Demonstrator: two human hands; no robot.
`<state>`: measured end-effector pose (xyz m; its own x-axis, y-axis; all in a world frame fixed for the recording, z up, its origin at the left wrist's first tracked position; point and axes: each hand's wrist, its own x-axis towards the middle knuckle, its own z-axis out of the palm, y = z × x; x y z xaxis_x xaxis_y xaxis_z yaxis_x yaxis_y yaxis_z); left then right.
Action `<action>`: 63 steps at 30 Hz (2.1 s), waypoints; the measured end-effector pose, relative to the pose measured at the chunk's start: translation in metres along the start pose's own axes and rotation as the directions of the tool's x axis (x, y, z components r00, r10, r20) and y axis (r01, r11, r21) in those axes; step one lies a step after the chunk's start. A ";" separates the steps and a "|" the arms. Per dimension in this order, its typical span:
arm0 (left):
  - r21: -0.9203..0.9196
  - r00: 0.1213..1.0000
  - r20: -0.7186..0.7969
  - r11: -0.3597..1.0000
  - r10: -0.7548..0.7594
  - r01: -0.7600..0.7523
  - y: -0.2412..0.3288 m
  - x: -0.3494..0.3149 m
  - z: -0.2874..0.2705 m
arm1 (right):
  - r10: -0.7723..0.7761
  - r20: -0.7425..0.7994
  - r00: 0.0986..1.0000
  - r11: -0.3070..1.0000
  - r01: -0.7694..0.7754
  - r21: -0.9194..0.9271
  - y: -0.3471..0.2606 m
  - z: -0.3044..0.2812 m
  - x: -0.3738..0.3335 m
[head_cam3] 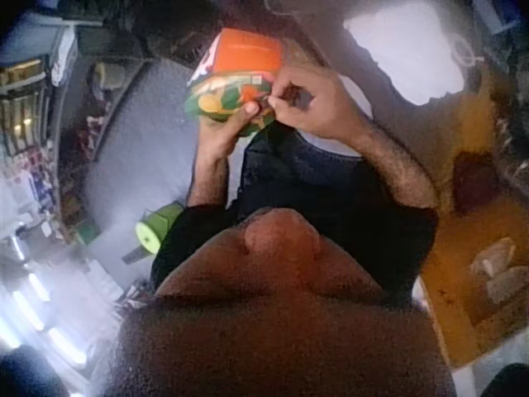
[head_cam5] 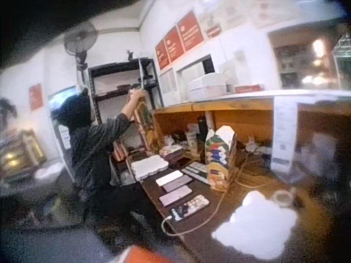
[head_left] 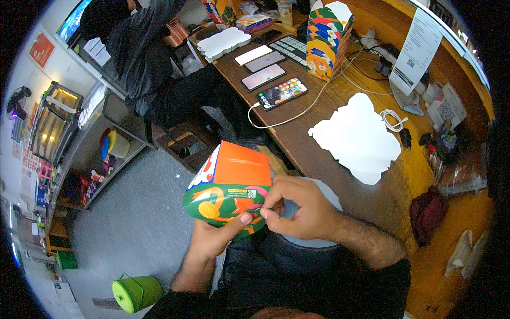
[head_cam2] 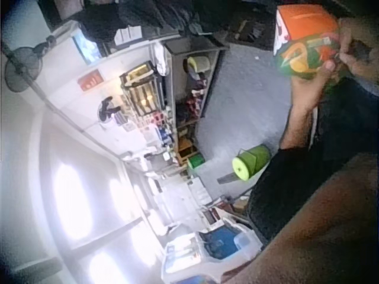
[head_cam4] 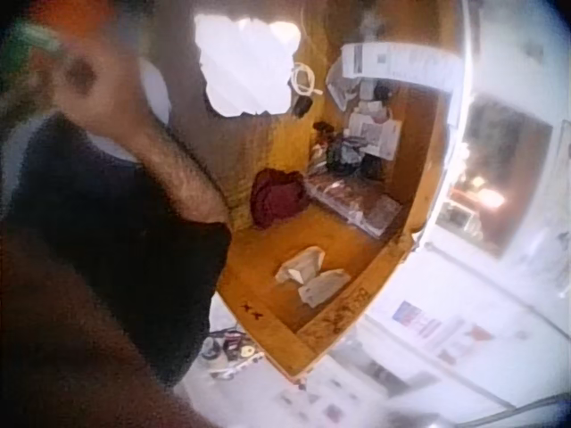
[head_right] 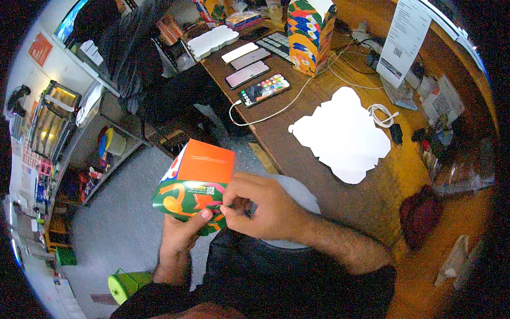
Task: The person folds flat, colorful printed cardboard pieces into small takeaway-style boxes by hand. They repeatedly pick up a flat piece, fold the sides, and tuck the flaps to form a box, then place the finished box on the counter.
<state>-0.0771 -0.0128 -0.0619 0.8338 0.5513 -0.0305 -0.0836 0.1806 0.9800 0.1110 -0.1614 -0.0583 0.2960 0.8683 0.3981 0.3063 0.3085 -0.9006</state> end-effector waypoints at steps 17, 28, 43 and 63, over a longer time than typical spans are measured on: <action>0.075 0.997 0.003 0.994 0.078 -0.078 0.001 -0.001 -0.006 | -0.220 -0.049 0.974 0.967 0.211 -0.141 0.007 -0.002 0.000; 0.202 0.957 0.162 0.941 0.242 -0.272 -0.007 0.001 -0.001 | 0.055 -0.100 0.994 0.993 -0.043 0.113 0.019 0.005 0.002; -0.038 0.988 -0.047 0.988 0.148 -0.150 -0.040 0.002 0.024 | -0.267 -0.109 0.958 0.889 0.201 -0.411 0.009 0.000 -0.005; 0.086 0.986 -0.096 0.987 0.140 -0.132 -0.009 0.012 0.040 | -0.143 -0.226 0.964 0.952 0.072 -0.298 0.012 -0.003 -0.006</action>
<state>-0.0439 -0.0405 -0.0630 0.7578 0.6464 0.0884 -0.1456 0.0354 0.9887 0.1154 -0.1635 -0.0711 0.4459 0.7046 0.5521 0.5825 0.2399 -0.7766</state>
